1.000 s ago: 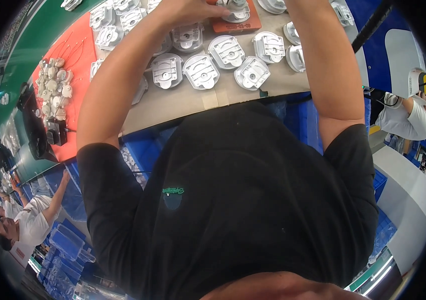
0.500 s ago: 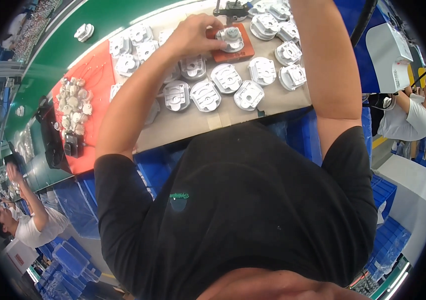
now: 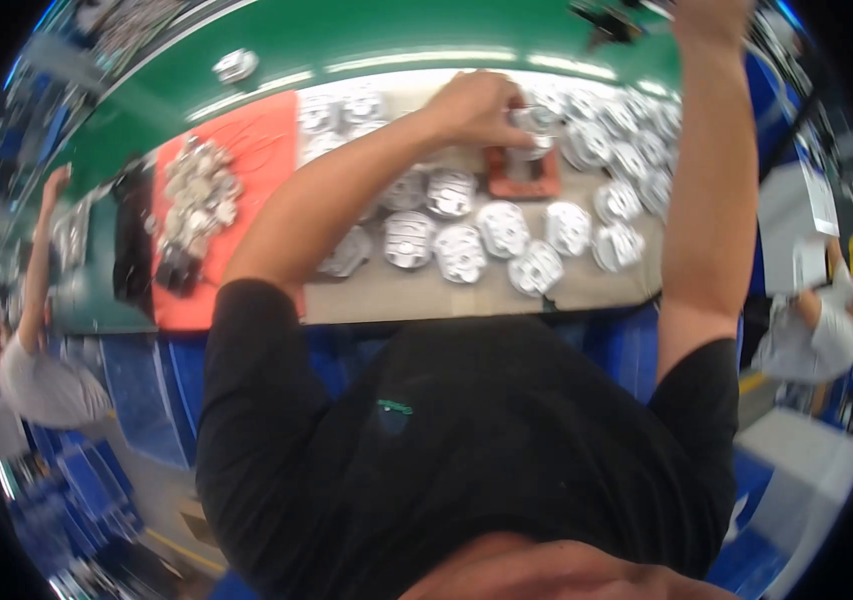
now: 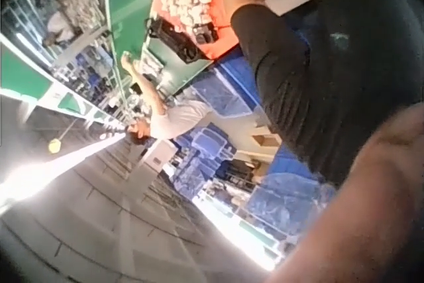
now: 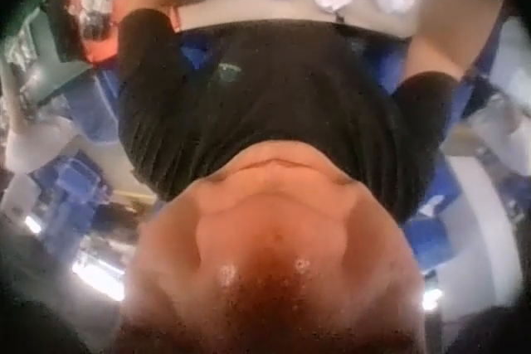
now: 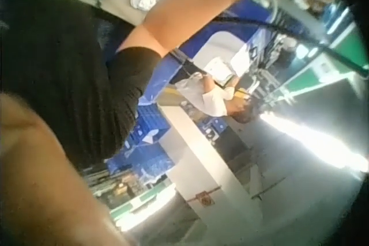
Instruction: Assembling small electronic components on an industrial production line using a placement jig.
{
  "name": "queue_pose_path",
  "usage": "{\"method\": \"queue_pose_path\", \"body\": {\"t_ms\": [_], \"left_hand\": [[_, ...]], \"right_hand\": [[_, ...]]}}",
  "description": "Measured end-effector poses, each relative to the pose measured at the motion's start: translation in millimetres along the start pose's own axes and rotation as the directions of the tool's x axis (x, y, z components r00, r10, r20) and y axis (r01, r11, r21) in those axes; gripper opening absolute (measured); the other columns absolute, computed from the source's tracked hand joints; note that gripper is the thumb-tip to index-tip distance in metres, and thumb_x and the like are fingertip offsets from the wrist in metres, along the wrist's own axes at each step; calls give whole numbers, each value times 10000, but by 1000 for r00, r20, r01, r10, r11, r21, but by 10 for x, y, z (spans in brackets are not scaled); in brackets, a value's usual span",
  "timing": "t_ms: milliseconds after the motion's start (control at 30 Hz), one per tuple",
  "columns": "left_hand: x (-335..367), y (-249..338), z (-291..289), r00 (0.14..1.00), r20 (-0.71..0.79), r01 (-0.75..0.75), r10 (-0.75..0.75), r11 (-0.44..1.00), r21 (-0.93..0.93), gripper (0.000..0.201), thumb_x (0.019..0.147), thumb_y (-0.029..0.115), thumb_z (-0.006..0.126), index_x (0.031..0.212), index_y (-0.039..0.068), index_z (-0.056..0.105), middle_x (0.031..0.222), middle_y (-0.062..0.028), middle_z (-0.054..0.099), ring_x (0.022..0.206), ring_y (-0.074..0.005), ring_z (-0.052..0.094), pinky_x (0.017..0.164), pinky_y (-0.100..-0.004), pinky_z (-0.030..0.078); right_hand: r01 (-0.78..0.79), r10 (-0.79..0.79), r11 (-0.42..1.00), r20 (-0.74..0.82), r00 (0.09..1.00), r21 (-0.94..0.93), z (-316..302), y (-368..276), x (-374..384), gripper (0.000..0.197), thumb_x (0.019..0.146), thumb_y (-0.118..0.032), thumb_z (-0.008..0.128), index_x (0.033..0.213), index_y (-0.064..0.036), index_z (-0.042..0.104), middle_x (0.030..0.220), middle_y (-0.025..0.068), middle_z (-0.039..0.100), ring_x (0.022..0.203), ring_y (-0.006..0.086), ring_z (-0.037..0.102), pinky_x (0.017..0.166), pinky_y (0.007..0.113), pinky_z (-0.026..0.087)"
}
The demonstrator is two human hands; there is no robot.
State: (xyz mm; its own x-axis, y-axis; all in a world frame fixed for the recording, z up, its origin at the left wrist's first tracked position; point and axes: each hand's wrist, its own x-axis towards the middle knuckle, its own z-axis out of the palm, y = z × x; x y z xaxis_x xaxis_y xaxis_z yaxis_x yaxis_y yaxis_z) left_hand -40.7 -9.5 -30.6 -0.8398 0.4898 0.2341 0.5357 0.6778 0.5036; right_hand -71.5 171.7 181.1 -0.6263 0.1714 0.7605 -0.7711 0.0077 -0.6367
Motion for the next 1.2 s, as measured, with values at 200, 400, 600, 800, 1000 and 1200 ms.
{"method": "queue_pose_path", "body": {"t_ms": [200, 400, 600, 800, 1000, 1200], "left_hand": [[445, -855, -432, 870, -254, 422, -422, 905, -57, 618, 688, 566, 823, 1041, 62, 774, 1003, -128, 762, 946, -294, 720, 844, -419, 539], [481, -1968, -612, 683, -337, 695, -648, 719, 25, 752, 660, 666, 821, 1118, 73, 758, 1110, -122, 745, 1102, -294, 683, 1004, -549, 453], [-275, -2459, -1628, 729, -326, 684, -602, 616, 391, 963, 685, 687, 827, 1468, 199, 552, 1487, -130, 552, 1373, -385, 512, 1105, -576, 432], [-1819, -3823, -2578, 658, -94, 608, -748, 453, 653, 814, 581, 86, 916, 1343, 121, 631, 1282, -159, 681, 1206, -343, 644, 1013, -412, 531], [-1730, -3277, -2709, 736, -150, 580, -660, 501, 642, 461, 678, 230, 893, 1066, 38, 734, 977, -139, 751, 929, -304, 721, 809, -400, 547], [-815, -1535, -2160, 907, -48, 420, -418, 896, 146, 514, 792, 423, 829, 1013, -29, 723, 893, -94, 717, 798, -170, 662, 729, -313, 509]], "right_hand": [[194, -194, 981, 16, 981, 5, -250, 424, -88, 513, 912, -220, 807, 1245, 91, 571, 1095, 144, 714, 1019, 190, 683, 904, 271, 511], [257, -245, 957, 99, 965, -138, -216, 379, -677, 486, 974, -14, 673, 1391, 62, 435, 1300, 223, 605, 1140, 236, 643, 1037, 328, 492], [163, -97, 960, 274, 957, -230, -673, 224, -922, 505, 988, 54, 574, 1462, 67, 400, 1355, 251, 587, 1111, 243, 669, 1014, 342, 507], [104, -2, 956, 348, 937, -276, -949, 123, -1157, 508, 974, 80, 568, 1457, 74, 408, 1353, 245, 585, 1050, 226, 678, 974, 336, 526], [-1, 99, 965, 357, 929, -264, -868, 202, -1359, 486, 934, 94, 639, 1396, 72, 491, 1285, 211, 638, 1086, 198, 670, 966, 305, 544], [199, 82, 886, 565, 821, -418, -774, 284, -1502, 287, 878, -35, 764, 1156, -22, 693, 1034, 83, 720, 861, 169, 706, 771, 275, 544]]}}
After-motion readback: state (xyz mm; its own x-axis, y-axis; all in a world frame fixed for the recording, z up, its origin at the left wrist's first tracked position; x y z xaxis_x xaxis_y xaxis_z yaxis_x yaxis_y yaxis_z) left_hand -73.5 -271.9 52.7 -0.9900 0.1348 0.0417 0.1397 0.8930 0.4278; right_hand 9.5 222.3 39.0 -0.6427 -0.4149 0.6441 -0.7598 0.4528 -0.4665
